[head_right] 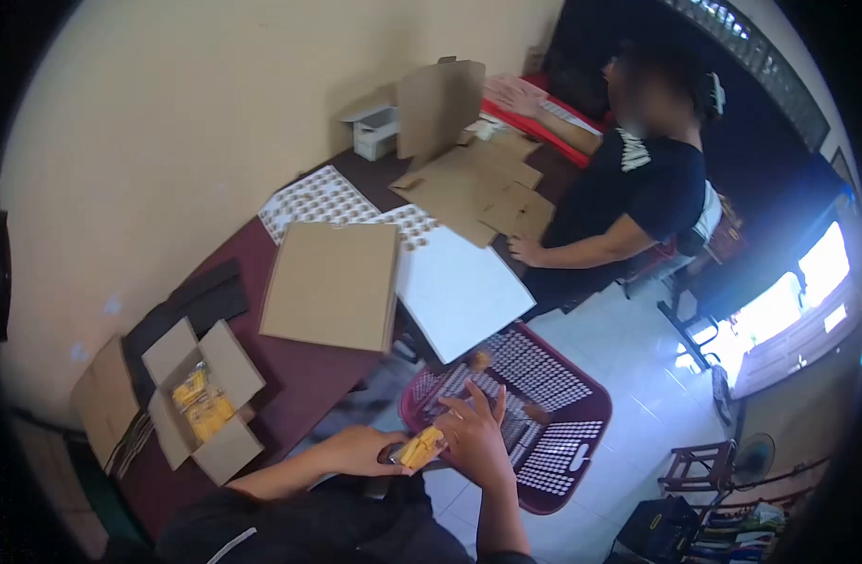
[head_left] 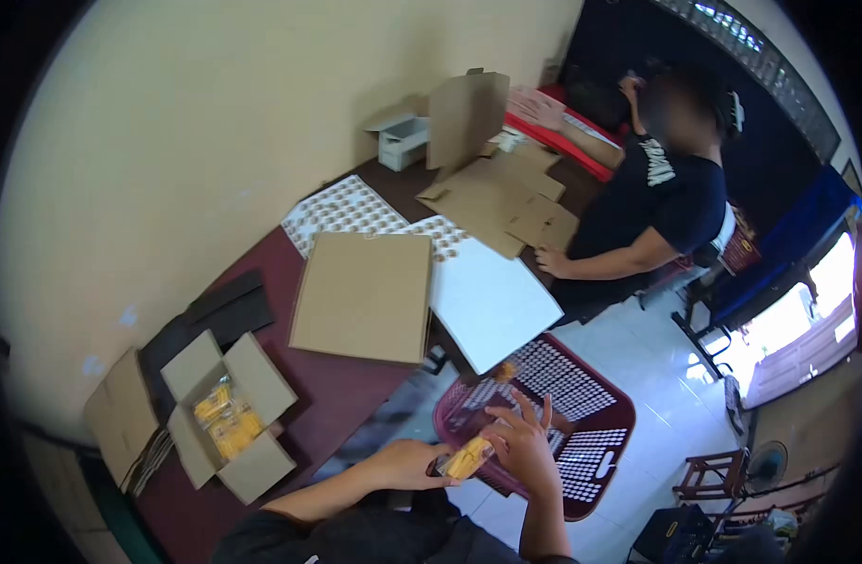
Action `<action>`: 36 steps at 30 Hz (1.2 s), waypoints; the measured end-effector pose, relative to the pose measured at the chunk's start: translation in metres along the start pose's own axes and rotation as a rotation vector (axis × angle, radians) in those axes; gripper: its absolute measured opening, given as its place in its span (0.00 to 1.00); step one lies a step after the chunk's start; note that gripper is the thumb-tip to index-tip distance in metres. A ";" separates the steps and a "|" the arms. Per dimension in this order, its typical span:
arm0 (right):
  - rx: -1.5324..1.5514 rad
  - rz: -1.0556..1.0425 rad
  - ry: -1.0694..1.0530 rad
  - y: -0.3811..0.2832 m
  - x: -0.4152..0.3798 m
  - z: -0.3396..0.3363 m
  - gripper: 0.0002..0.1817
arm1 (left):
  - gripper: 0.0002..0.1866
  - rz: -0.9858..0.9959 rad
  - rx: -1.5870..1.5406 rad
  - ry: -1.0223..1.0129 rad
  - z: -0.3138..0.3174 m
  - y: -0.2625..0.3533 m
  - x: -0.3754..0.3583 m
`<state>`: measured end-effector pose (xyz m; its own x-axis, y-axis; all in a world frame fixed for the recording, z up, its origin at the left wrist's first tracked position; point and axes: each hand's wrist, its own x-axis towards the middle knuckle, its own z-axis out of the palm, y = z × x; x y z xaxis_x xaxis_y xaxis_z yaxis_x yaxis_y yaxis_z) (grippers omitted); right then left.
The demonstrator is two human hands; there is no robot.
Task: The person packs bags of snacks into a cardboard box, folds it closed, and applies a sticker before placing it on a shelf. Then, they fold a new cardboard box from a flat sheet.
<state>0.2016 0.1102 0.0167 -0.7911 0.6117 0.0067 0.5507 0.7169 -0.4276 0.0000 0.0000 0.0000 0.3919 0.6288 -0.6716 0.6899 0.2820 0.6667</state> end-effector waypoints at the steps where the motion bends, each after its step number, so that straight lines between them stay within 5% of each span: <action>1: 0.007 -0.087 0.017 -0.007 0.008 -0.005 0.07 | 0.44 0.088 0.014 0.163 0.006 -0.006 -0.003; 2: 0.015 -0.175 0.039 -0.014 0.019 -0.009 0.06 | 0.42 0.173 0.036 0.329 0.009 -0.009 -0.006; 3: -0.009 -0.230 0.102 -0.088 0.036 0.003 0.06 | 0.42 0.174 0.087 0.399 0.008 -0.044 -0.069; 5: 0.016 -0.402 0.139 -0.143 0.042 0.008 0.04 | 0.36 0.405 -0.203 0.672 0.020 -0.048 -0.117; 7: 0.059 -0.587 0.060 -0.188 0.052 0.006 0.07 | 0.33 0.308 -0.326 0.647 0.032 -0.062 -0.148; 10: 0.253 -0.755 0.047 -0.245 0.061 0.017 0.21 | 0.28 0.400 -0.453 1.002 0.050 -0.092 -0.185; 12: 0.632 -0.822 0.385 -0.266 0.074 0.037 0.37 | 0.26 0.414 -0.590 1.159 0.063 -0.107 -0.207; 13: 0.651 -0.855 0.352 -0.275 0.082 0.047 0.37 | 0.25 0.440 -0.727 1.259 0.073 -0.112 -0.216; 16: 0.842 -0.526 -0.035 -0.301 0.103 0.093 0.51 | 0.26 0.521 -0.988 1.385 0.094 -0.143 -0.233; 17: 0.843 -0.549 -0.051 -0.310 0.105 0.111 0.51 | 0.26 0.590 -1.120 1.422 0.097 -0.148 -0.240; 19: 1.083 -0.503 -0.510 -0.332 0.099 0.128 0.50 | 0.27 0.604 -1.149 1.456 0.106 -0.157 -0.245; 23: 1.162 -0.518 -0.745 -0.349 0.091 0.134 0.51 | 0.27 0.461 -0.898 1.644 0.121 -0.171 -0.249; 28: 1.061 -0.514 -0.911 -0.366 0.109 0.156 0.24 | 0.24 0.332 -0.870 1.738 0.125 -0.194 -0.260; 36: 1.264 -0.320 -1.129 -0.382 0.144 0.168 0.26 | 0.27 0.409 -1.040 1.720 0.110 -0.223 -0.266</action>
<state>-0.1678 -0.1318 0.0288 -0.9048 -0.4072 -0.1247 0.2501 -0.2713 -0.9294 -0.1911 -0.3102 -0.0054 -0.8831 0.4666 0.0496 -0.0472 -0.1934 0.9800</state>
